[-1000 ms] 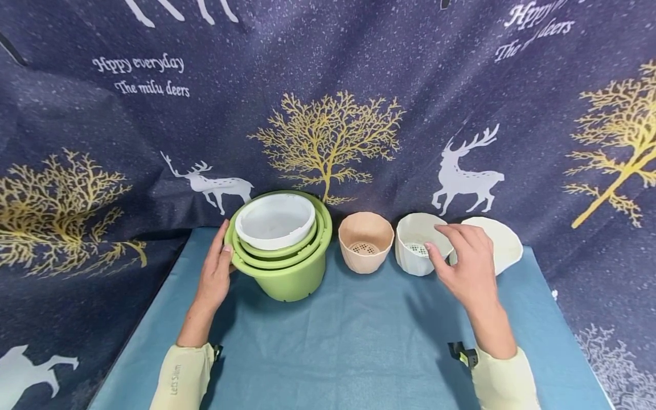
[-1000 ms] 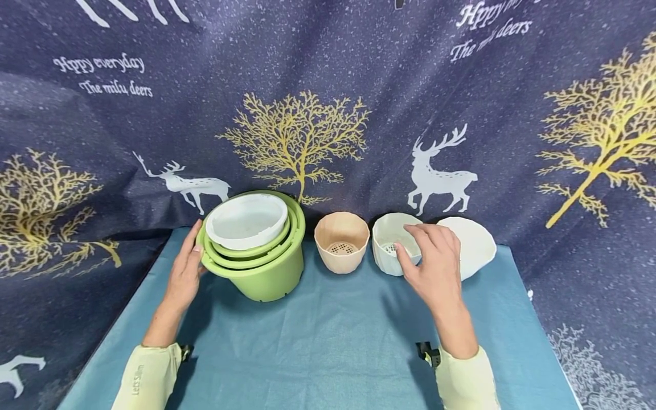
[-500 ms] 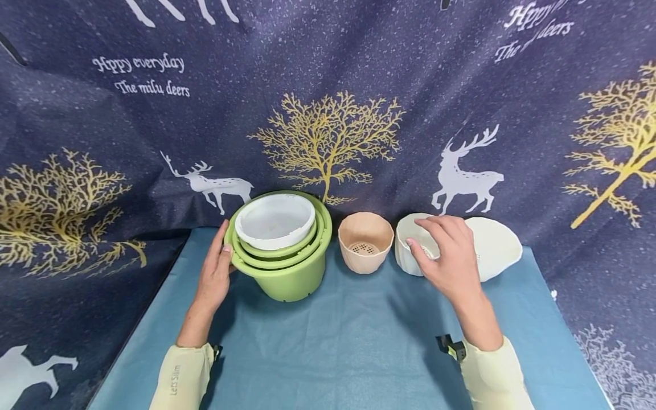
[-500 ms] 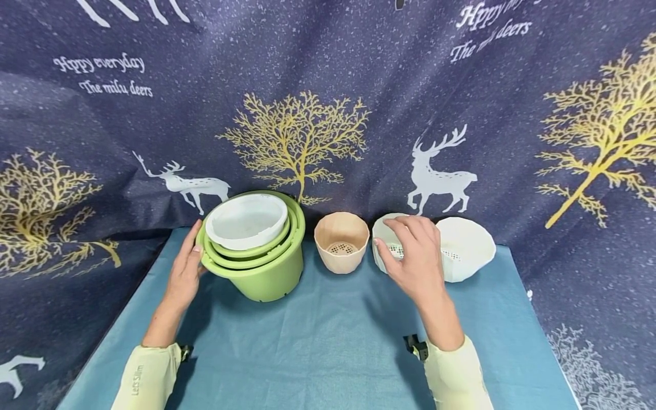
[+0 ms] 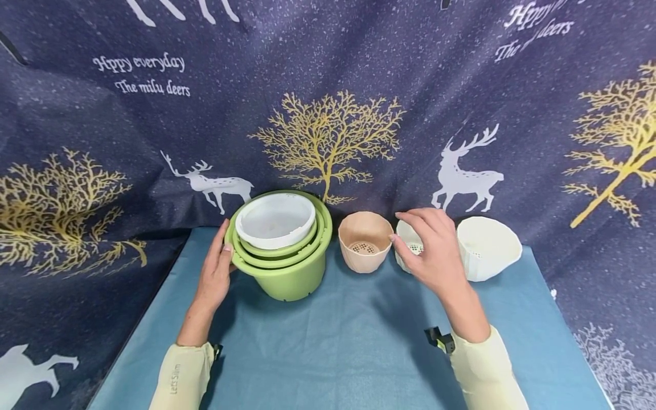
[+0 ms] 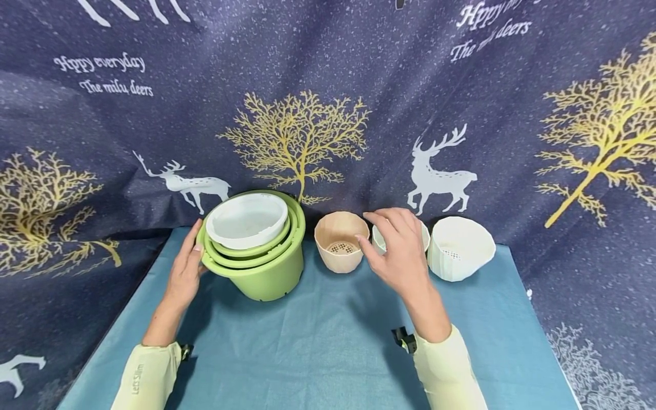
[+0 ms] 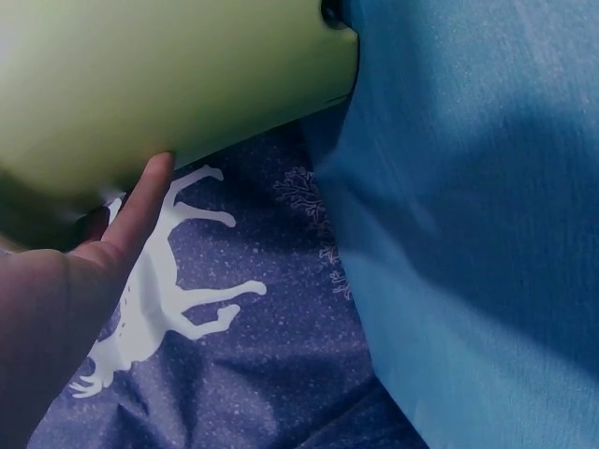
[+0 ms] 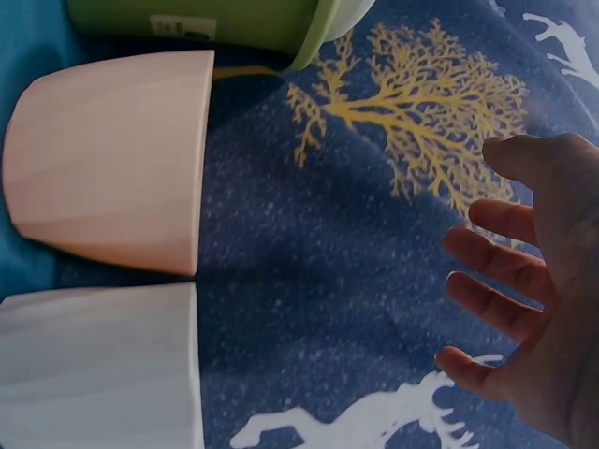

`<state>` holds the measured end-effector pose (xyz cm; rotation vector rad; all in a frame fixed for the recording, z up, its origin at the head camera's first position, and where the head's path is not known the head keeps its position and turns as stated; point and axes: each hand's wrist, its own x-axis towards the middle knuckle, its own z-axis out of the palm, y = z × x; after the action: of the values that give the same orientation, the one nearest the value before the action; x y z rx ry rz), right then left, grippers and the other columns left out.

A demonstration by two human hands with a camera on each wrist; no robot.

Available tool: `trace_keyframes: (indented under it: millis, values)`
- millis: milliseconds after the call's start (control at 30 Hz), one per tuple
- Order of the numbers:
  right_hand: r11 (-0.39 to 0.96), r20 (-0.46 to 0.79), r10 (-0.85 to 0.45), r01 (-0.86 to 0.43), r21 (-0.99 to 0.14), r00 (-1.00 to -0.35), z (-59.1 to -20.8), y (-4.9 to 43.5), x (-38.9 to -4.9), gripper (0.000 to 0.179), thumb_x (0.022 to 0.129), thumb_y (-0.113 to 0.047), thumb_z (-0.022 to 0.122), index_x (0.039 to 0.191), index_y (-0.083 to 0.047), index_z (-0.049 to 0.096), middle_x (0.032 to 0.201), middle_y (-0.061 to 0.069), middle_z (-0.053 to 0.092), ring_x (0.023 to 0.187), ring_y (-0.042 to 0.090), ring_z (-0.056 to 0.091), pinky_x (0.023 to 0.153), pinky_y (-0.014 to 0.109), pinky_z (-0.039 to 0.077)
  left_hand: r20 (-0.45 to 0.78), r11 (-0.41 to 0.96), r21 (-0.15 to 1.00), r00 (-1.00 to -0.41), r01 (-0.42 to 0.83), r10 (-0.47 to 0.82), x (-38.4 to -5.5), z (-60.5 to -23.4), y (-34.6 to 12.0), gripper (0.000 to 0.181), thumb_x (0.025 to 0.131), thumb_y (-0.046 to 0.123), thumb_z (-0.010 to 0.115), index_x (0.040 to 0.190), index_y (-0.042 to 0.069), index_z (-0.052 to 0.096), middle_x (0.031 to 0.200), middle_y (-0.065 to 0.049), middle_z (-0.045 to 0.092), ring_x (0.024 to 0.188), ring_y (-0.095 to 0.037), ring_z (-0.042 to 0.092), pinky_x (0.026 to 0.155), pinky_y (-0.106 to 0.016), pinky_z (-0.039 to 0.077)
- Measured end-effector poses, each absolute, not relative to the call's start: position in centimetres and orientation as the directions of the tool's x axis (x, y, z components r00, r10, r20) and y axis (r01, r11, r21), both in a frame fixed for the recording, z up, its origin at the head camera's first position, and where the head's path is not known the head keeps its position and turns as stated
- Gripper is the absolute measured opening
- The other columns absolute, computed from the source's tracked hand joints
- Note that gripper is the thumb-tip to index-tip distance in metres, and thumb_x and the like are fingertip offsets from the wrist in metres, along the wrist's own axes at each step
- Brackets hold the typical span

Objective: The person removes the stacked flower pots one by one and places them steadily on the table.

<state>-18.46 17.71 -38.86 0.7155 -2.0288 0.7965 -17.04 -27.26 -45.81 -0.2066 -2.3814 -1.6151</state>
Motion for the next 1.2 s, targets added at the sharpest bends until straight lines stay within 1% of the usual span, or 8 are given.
trace_keyframes:
  millis: [133,267,367,533,767,900,1033,1200]
  values:
    - [0.627,0.842,-0.216,-0.731,-0.268,-0.494,-38.4,16.7,-18.7,0.043,0.101,-0.042,0.07,0.117,-0.003,0.079,0.109,0.013,0.073,0.106,0.038,0.061,0.096,0.054,0.043,0.29,0.377,0.889,-0.957,0.261,-0.019,-17.1,-45.8,-27.3,0.055,0.119,0.028,0.03,0.172,0.026,0.018,0.175,-0.011,0.021,0.14,-0.026,0.047,0.089,-0.011,0.052]
    - [0.598,0.841,-0.254,-0.761,-0.252,-0.478,-38.1,15.6,-19.0,0.04,0.097,-0.036,0.075,0.117,-0.001,0.078,0.109,0.014,0.072,0.105,0.037,0.061,0.096,0.052,0.043,0.296,0.374,0.888,-0.955,0.268,-0.02,-17.2,-45.9,-27.4,0.055,0.119,0.028,0.03,0.172,0.02,0.019,0.175,-0.011,0.021,0.141,-0.03,0.046,0.088,-0.011,0.052]
    - [0.568,0.837,-0.285,-0.786,-0.245,-0.467,-38.0,14.7,-19.2,0.038,0.091,-0.029,0.08,0.117,-0.001,0.077,0.109,0.014,0.071,0.105,0.036,0.061,0.097,0.052,0.043,0.304,0.365,0.889,-0.953,0.276,-0.019,-17.2,-46.1,-27.5,0.055,0.119,0.028,0.03,0.172,0.02,0.019,0.175,-0.011,0.021,0.138,-0.016,0.049,0.089,-0.012,0.053]
    - [0.531,0.835,-0.308,-0.811,-0.246,-0.455,-38.1,13.5,-19.5,0.039,0.09,-0.03,0.082,0.119,-0.003,0.077,0.112,0.012,0.071,0.107,0.035,0.06,0.097,0.051,0.043,0.313,0.351,0.89,-0.95,0.289,-0.012,-17.2,-46.2,-27.5,0.054,0.119,0.027,0.03,0.172,0.024,0.02,0.175,-0.01,0.02,0.131,0.005,0.046,0.09,-0.011,0.052]
    - [0.505,0.833,-0.338,-0.831,-0.232,-0.438,-37.8,12.6,-19.8,0.041,0.087,-0.024,0.085,0.122,-0.004,0.077,0.116,0.013,0.071,0.109,0.035,0.061,0.099,0.053,0.044,0.309,0.357,0.89,-0.951,0.283,-0.016,-17.1,-46.0,-27.5,0.055,0.119,0.027,0.031,0.172,0.02,0.02,0.174,-0.011,0.021,0.129,0.003,0.048,0.088,-0.013,0.053]
    - [0.477,0.833,-0.352,-0.848,-0.233,-0.427,-37.6,12.0,-20.0,0.041,0.085,-0.021,0.086,0.121,-0.003,0.077,0.116,0.013,0.071,0.11,0.036,0.062,0.097,0.054,0.045,0.308,0.356,0.891,-0.951,0.282,-0.016,-17.2,-46.0,-27.4,0.055,0.119,0.027,0.031,0.172,0.02,0.02,0.175,-0.01,0.021,0.135,-0.006,0.048,0.089,-0.013,0.053]
    - [0.446,0.832,-0.375,-0.866,-0.224,-0.409,-37.4,11.3,-20.2,0.038,0.091,-0.025,0.081,0.124,-0.005,0.076,0.117,0.013,0.071,0.11,0.035,0.063,0.096,0.053,0.047,0.309,0.355,0.891,-0.951,0.284,-0.015,-17.2,-46.0,-27.4,0.055,0.119,0.027,0.031,0.172,0.021,0.019,0.175,-0.009,0.02,0.14,-0.016,0.046,0.09,-0.012,0.053]
    - [0.419,0.84,-0.387,-0.884,-0.206,-0.38,-37.3,10.6,-20.3,0.039,0.089,-0.022,0.084,0.124,-0.005,0.075,0.118,0.014,0.071,0.11,0.035,0.063,0.096,0.052,0.047,0.309,0.344,0.894,-0.951,0.287,-0.009,-17.2,-46.0,-27.5,0.055,0.119,0.027,0.031,0.172,0.02,0.019,0.175,-0.009,0.019,0.137,-0.006,0.046,0.09,-0.012,0.053]
